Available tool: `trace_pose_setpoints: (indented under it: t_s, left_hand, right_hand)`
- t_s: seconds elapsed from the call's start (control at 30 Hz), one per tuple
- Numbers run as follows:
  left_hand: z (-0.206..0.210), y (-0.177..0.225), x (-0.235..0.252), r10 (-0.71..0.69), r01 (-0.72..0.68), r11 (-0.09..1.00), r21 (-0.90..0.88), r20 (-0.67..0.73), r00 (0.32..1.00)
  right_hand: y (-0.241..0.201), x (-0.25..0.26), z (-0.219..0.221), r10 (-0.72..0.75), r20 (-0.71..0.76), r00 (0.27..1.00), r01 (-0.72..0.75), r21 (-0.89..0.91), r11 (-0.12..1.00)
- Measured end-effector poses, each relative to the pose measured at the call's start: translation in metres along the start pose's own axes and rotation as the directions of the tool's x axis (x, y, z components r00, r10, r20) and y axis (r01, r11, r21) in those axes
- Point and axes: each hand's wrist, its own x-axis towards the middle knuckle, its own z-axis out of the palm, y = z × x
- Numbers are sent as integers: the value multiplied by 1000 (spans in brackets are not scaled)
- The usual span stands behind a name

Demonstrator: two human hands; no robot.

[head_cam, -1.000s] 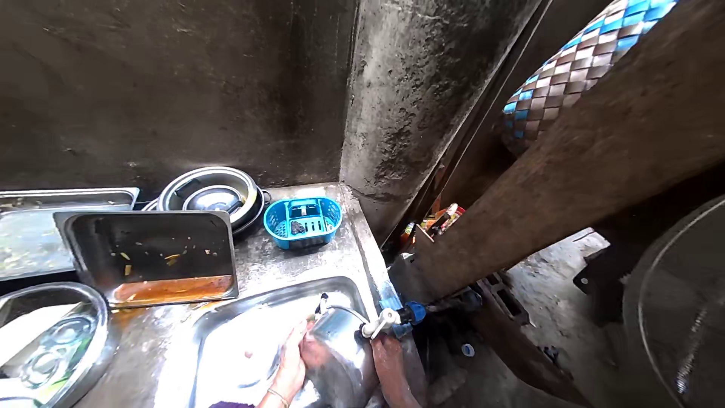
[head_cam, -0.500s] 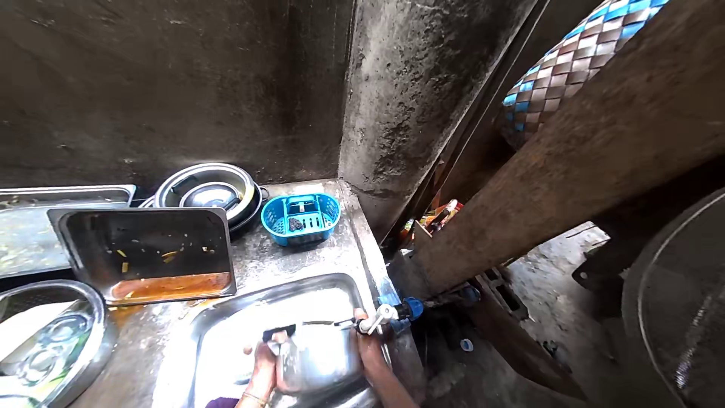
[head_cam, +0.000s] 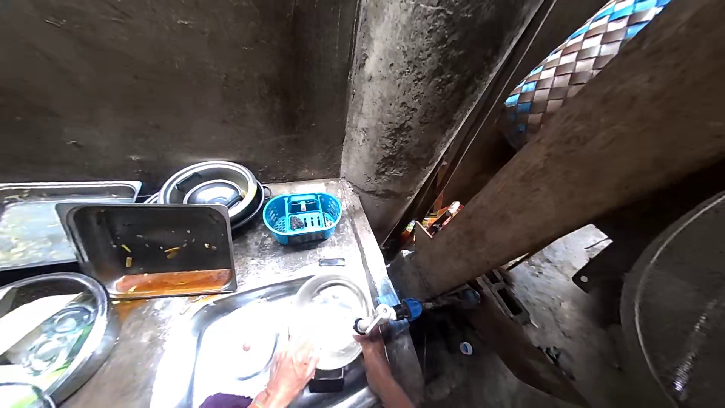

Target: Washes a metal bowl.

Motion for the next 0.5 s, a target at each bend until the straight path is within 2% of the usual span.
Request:
trace_pose_setpoints:
  t_s: [0.03,0.1,0.13,0.2,0.23,0.27,0.3,0.33,0.37,0.4,0.43,0.5]
  left_hand:
    - [5,6,-1,-7,8,1000,-3,142,990]
    - [19,13,7,-29,53,998,-46,419,908]
    - [30,16,12,-51,100,992,-76,484,873]
    - [56,29,19,-152,242,955,-170,418,896]
    - [61,45,22,-218,299,924,-238,316,923]
    - [49,70,28,-289,365,877,-313,264,920]
    - [2,103,50,-369,621,708,-336,574,731]
    - [-18,121,63,-385,734,554,-392,662,644]
    - [-14,120,61,-310,692,532,-487,648,695]
    - [16,99,47,-148,461,654,-600,495,856]
    - [37,77,41,-9,282,767,-577,430,903]
    - [44,38,36,73,103,950,-294,533,843]
  right_hand:
    - [0,3,-2,-115,3,993,115,-112,987]
    - [-1,7,1,-265,31,964,261,-321,911]
    - [0,7,5,-301,37,953,291,-387,875]
    - [0,1,15,-306,7,952,270,-492,828]
    - [-12,-7,22,-270,-24,962,212,-556,803]
    - [-40,-20,29,-166,-41,985,102,-636,765]
    - [-87,-33,35,127,-27,992,-108,-710,696]
    - [-109,-33,36,260,-32,965,-195,-750,632]
    - [-94,-29,28,130,-32,991,-109,-750,653]
    - [-55,-16,17,-151,-40,988,74,-730,679]
    - [-38,-2,4,-220,-3,976,150,-723,675]
    - [-41,8,-10,-141,58,988,137,-749,649]
